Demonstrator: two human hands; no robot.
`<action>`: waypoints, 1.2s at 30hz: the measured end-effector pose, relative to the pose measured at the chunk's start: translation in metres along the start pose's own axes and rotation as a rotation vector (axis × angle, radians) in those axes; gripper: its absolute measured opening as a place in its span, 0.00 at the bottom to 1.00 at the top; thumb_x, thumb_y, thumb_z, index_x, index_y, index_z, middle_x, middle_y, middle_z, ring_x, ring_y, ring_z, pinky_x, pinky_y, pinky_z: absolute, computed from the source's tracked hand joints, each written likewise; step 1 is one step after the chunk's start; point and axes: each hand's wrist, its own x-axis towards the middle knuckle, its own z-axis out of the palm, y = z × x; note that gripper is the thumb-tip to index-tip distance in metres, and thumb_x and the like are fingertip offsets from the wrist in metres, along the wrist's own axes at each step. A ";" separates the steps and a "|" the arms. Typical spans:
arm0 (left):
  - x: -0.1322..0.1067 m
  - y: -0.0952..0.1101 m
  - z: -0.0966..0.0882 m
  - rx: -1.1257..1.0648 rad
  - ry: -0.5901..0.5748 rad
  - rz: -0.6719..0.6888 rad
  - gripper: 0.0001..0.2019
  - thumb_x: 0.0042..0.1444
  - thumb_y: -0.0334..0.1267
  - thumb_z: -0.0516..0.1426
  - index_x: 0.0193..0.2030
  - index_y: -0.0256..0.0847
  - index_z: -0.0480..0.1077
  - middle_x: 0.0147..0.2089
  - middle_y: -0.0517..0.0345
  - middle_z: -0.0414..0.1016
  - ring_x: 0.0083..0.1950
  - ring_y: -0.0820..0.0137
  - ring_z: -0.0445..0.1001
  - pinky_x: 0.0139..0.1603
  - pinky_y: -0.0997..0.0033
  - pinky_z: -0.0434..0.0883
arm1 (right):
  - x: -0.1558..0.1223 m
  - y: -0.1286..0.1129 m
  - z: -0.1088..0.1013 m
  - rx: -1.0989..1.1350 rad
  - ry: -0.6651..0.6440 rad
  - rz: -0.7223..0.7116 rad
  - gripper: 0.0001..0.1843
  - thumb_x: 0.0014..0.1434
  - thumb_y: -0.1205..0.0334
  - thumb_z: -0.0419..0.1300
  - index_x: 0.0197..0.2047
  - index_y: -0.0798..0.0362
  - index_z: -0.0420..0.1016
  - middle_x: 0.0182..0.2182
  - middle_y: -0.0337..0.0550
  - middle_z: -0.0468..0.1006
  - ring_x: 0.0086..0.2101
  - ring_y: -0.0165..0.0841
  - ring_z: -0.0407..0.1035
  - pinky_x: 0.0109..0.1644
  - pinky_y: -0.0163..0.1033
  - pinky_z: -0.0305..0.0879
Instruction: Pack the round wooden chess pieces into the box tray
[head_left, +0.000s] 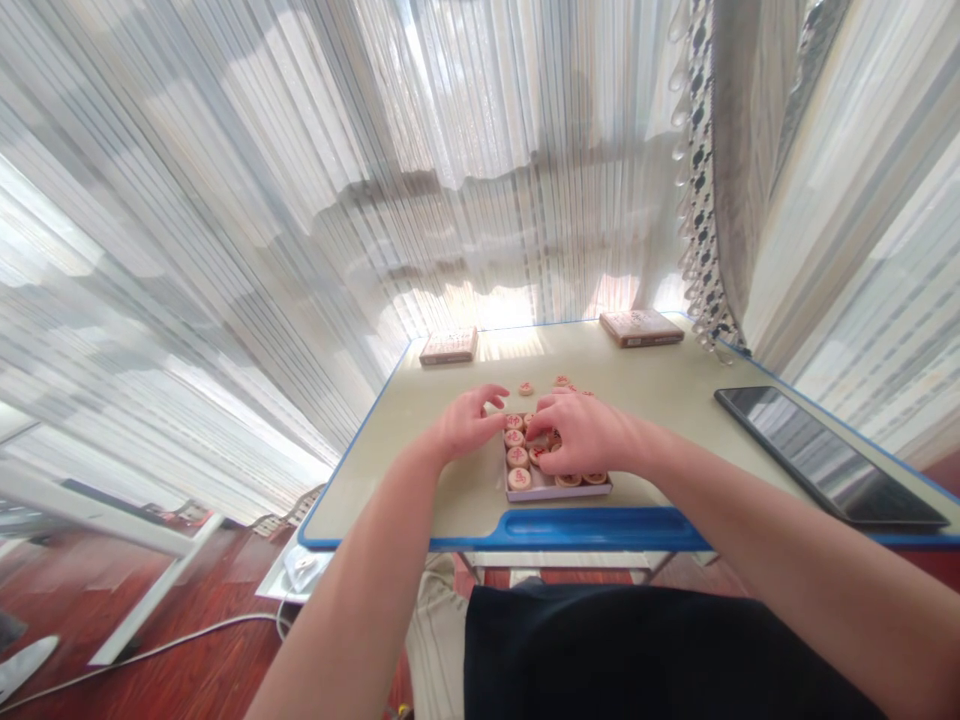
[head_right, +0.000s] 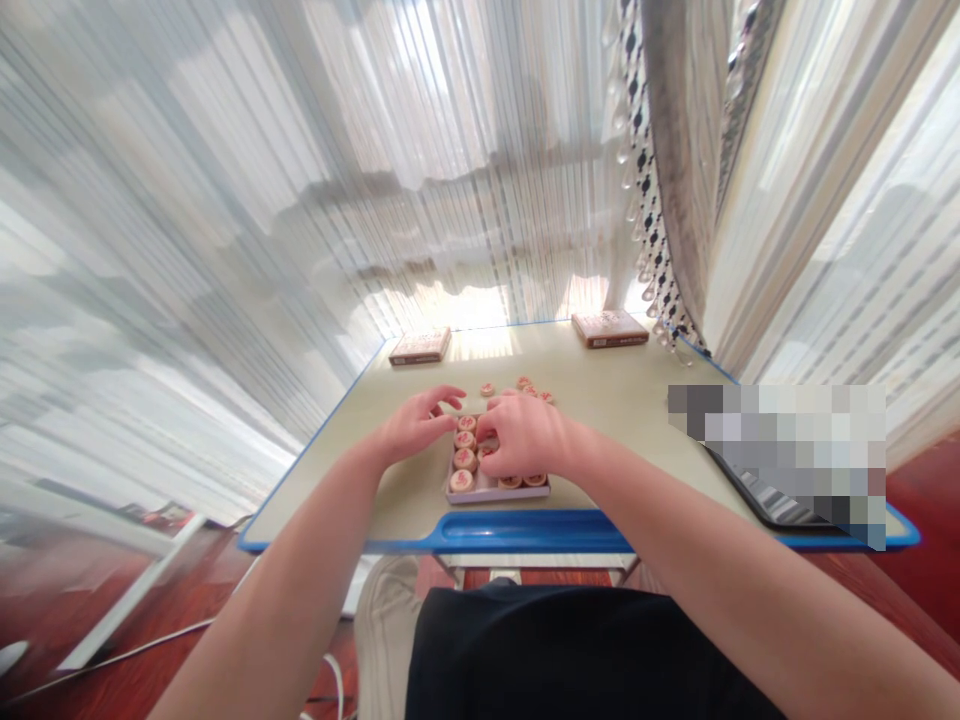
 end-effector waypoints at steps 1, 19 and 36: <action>0.000 0.001 0.000 0.000 -0.003 -0.003 0.23 0.48 0.42 0.52 0.52 0.41 0.67 0.47 0.55 0.74 0.41 0.66 0.72 0.47 0.66 0.69 | 0.000 0.000 0.000 -0.001 -0.002 0.015 0.08 0.45 0.59 0.60 0.30 0.50 0.79 0.27 0.41 0.72 0.30 0.32 0.66 0.33 0.34 0.58; 0.000 0.004 0.000 -0.027 -0.020 -0.007 0.22 0.52 0.42 0.47 0.52 0.40 0.68 0.47 0.53 0.74 0.48 0.63 0.71 0.53 0.64 0.66 | 0.000 -0.005 -0.001 -0.088 0.010 0.069 0.06 0.46 0.60 0.59 0.27 0.50 0.76 0.27 0.42 0.74 0.32 0.35 0.66 0.34 0.36 0.57; 0.000 0.006 -0.001 0.007 -0.047 -0.002 0.22 0.50 0.43 0.50 0.52 0.40 0.68 0.47 0.55 0.74 0.43 0.64 0.72 0.48 0.65 0.68 | 0.005 -0.007 0.002 -0.100 -0.002 0.122 0.06 0.48 0.66 0.56 0.24 0.50 0.73 0.27 0.42 0.75 0.33 0.35 0.66 0.31 0.36 0.55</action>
